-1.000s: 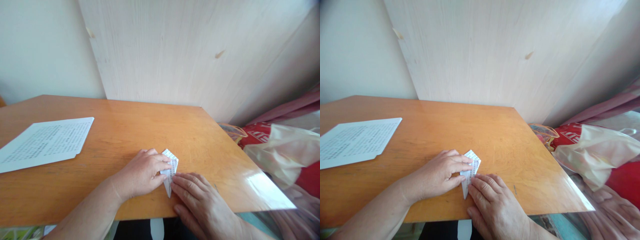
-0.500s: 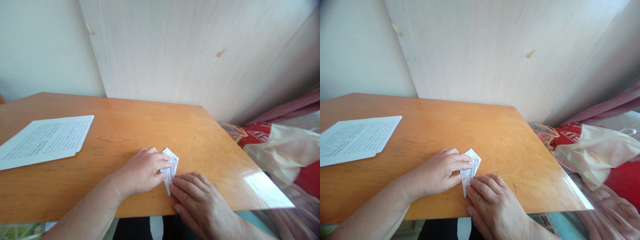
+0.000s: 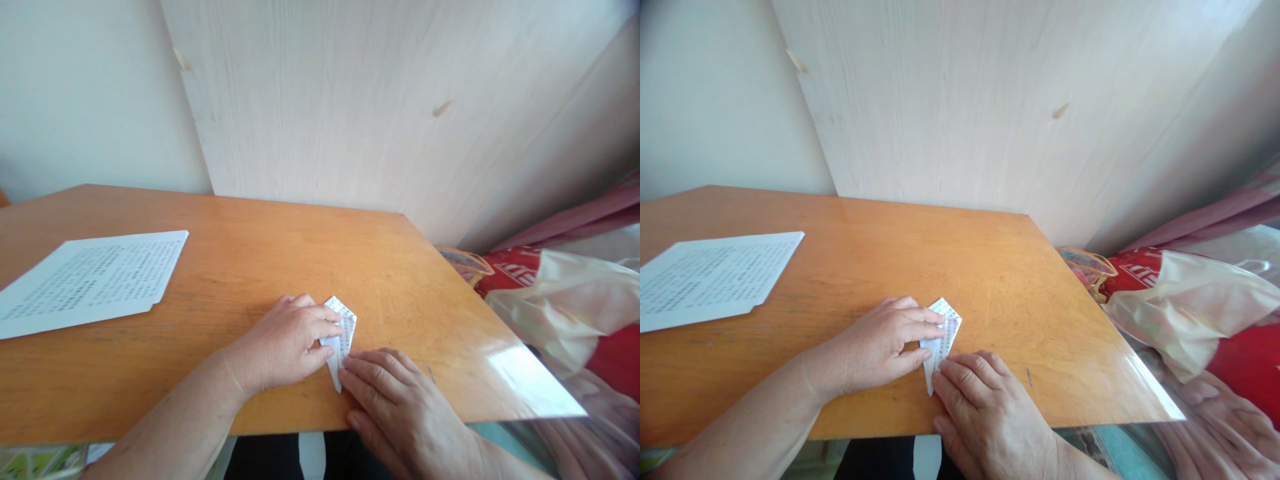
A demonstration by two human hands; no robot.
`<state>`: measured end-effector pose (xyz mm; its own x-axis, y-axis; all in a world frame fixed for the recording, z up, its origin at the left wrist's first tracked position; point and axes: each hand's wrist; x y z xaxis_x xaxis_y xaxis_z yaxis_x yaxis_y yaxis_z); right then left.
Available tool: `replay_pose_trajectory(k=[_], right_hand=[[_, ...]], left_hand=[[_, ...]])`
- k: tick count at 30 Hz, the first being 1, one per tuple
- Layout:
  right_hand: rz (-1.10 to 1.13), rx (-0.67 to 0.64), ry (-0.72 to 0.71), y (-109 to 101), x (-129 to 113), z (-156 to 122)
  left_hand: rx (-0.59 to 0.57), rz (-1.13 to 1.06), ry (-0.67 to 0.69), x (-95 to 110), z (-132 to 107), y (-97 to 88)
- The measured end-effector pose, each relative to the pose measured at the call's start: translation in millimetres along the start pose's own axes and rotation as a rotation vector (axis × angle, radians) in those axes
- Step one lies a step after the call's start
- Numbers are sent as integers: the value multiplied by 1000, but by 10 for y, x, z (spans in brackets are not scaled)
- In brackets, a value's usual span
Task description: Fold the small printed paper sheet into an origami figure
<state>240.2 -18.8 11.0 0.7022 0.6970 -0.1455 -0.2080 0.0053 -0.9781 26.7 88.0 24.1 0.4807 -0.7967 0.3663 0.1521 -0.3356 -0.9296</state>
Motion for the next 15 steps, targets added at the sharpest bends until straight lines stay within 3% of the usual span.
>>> replay_pose_trajectory(k=[8, 15], right_hand=[[-15, -108, 74, -59, -66, 69], [-61, -116, 32, 33, -5, 64]], left_hand=[[30, 5, -33, 7, -18, -7], [-4, -10, -68, 53, -24, -34]])
Point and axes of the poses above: each hand's wrist, its own z-axis towards the middle knuckle, its own y-axis out of the palm, x = y × z, and after that the axes turned 12 degrees about -x, right-handed
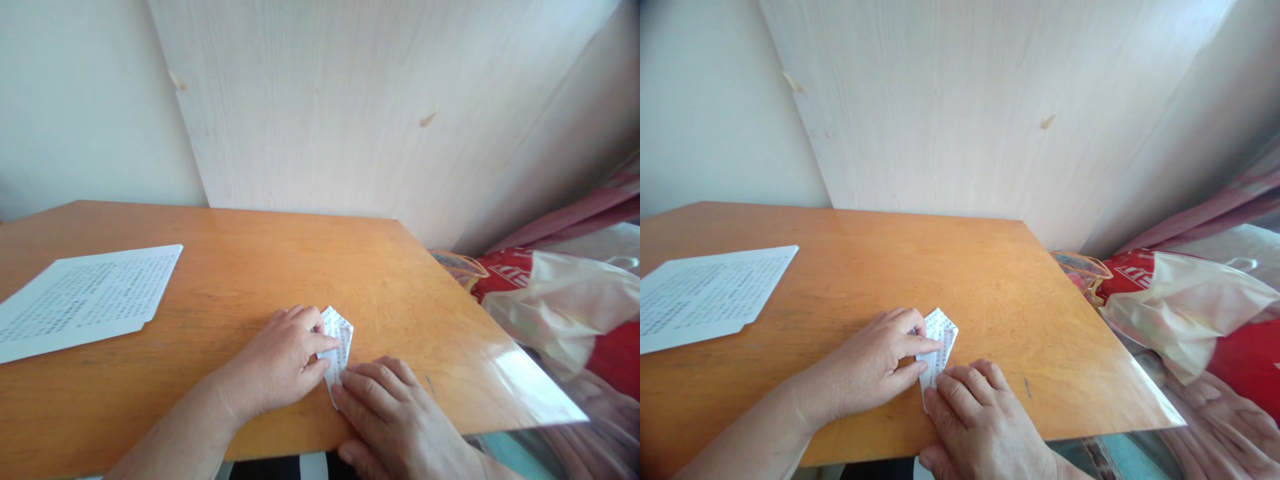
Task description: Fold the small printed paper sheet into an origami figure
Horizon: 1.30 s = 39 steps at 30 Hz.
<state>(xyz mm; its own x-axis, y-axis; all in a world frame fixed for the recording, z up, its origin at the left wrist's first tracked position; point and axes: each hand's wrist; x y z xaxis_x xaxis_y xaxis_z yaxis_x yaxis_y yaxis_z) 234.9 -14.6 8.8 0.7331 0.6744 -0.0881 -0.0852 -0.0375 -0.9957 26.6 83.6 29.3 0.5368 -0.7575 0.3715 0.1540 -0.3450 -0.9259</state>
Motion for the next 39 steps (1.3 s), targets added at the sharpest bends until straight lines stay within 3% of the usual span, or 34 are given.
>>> replay_pose_trajectory(k=[12, 18, 23, 27, 39], right_hand=[[-49, 141, 7, 128, 20, -7], [43, 44, -43, -71, 31, -16], [300, -137, 66, -307, 106, -4], [273, -101, 117, -294, 209, 16], [146, -104, 77, -227, 307, 16]], left_hand=[[6, 10, -62, -5, 40, 71], [10, 10, -67, -12, 47, 80], [14, 11, -59, -15, 44, 84], [7, 4, -66, -12, 47, 86], [-2, -34, -85, 3, 50, 67]])
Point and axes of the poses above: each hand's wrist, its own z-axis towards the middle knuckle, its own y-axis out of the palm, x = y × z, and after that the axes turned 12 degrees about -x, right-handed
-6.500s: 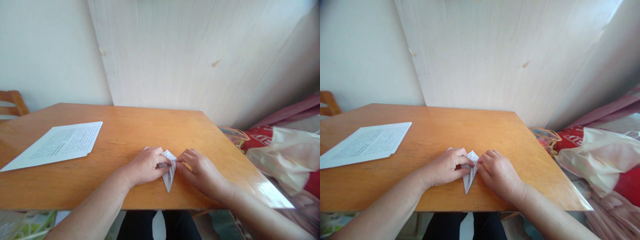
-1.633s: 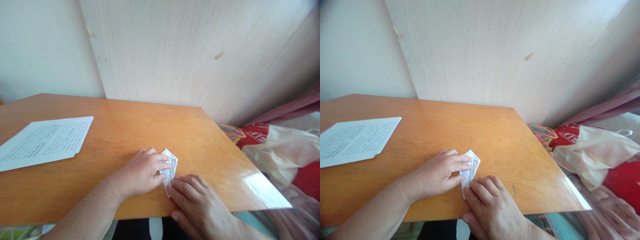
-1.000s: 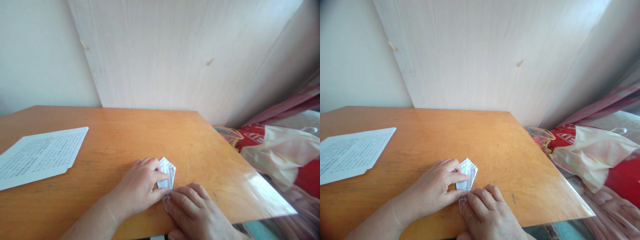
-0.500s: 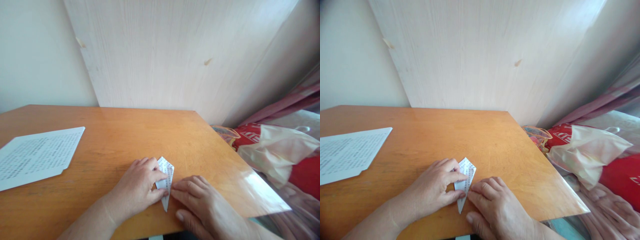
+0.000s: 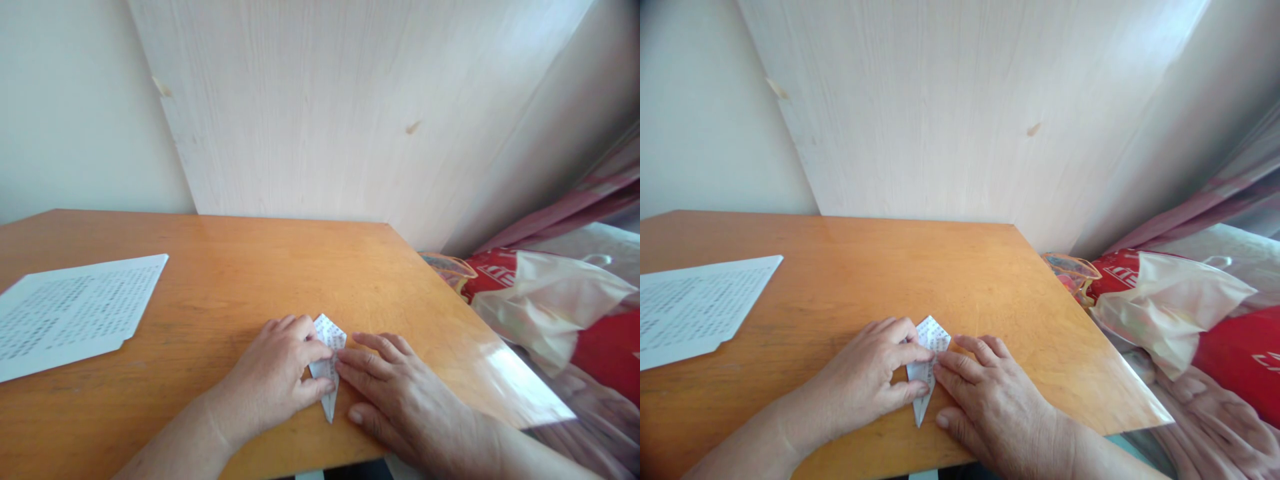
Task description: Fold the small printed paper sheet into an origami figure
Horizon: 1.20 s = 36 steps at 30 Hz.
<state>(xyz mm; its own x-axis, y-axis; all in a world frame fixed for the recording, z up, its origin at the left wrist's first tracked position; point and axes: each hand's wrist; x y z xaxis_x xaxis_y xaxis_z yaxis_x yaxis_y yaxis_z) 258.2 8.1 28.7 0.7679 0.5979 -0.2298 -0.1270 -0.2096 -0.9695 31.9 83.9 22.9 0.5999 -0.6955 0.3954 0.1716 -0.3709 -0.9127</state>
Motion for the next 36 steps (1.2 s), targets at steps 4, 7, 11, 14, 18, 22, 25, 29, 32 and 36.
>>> replay_pose_trajectory(k=[4, 7, 11, 14, 18, 22, 25, 29, 32, 36], right_hand=[[17, -35, 21, -70, 22, 27], [27, -57, 11, -96, 62, 41], [27, -50, 8, -79, 136, 45], [19, -36, 13, -60, 173, 43], [1, -18, 12, -46, 199, 41], [-30, 0, 59, -17, 248, 53], [-39, 47, 88, 15, 290, 74], [16, 166, 133, 34, 308, 133], [38, 206, 235, 25, 306, 210], [5, 199, 314, 30, 319, 336]], left_hand=[[-4, -17, -5, 8, -1, -17], [-2, -21, -2, -3, -3, -7], [12, -12, 8, -21, -4, 19], [11, -6, 9, -22, -3, 20], [3, 0, 5, -9, -4, 1], [-7, 19, -5, -1, -1, -7], [0, 35, -8, -11, 6, 5], [20, 27, 8, -36, 17, 22], [18, 22, 3, -37, 21, 9], [-3, 16, -17, -12, 19, -31]])
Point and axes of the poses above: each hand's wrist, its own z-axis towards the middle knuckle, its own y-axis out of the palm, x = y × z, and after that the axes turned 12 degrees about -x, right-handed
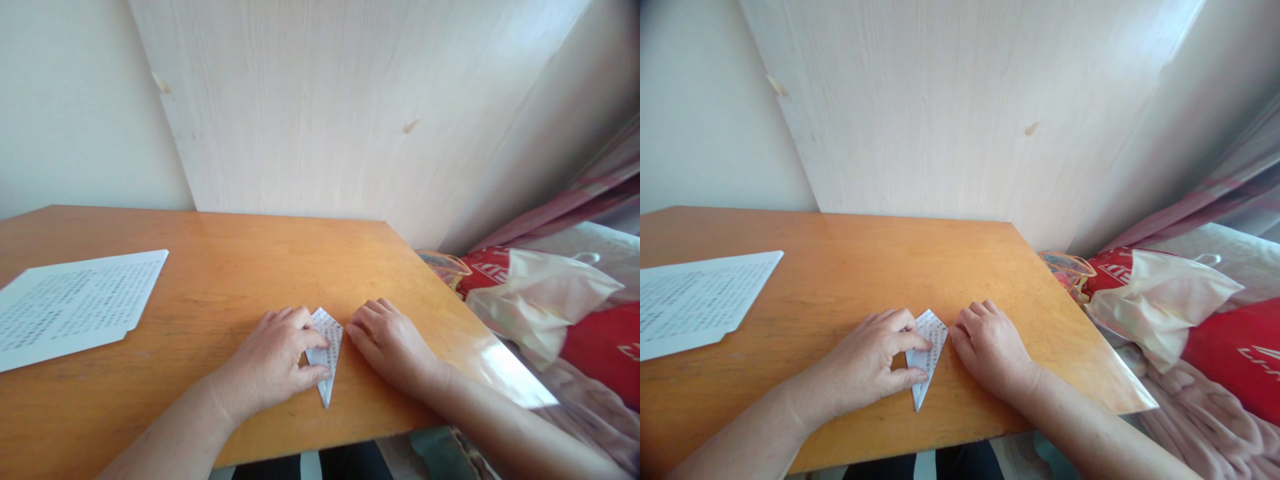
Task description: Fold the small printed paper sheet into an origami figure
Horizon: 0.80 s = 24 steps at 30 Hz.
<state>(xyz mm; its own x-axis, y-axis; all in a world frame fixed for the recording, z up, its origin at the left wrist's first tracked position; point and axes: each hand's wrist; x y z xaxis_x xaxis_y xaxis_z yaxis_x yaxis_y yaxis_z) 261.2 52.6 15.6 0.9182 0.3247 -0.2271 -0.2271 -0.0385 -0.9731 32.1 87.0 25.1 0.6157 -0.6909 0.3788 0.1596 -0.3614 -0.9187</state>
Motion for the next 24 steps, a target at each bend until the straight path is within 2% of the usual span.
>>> replay_pose_trajectory(k=[7, 14, 24], right_hand=[[-76, -13, 115, 47, -19, 101], [-135, -42, 65, 0, -138, 55], [-49, -76, 45, 53, -255, -104]], left_hand=[[-21, -7, 1, 9, -3, -28], [-16, 1, 12, -3, -1, -17], [34, 26, 59, -54, 6, 40]])
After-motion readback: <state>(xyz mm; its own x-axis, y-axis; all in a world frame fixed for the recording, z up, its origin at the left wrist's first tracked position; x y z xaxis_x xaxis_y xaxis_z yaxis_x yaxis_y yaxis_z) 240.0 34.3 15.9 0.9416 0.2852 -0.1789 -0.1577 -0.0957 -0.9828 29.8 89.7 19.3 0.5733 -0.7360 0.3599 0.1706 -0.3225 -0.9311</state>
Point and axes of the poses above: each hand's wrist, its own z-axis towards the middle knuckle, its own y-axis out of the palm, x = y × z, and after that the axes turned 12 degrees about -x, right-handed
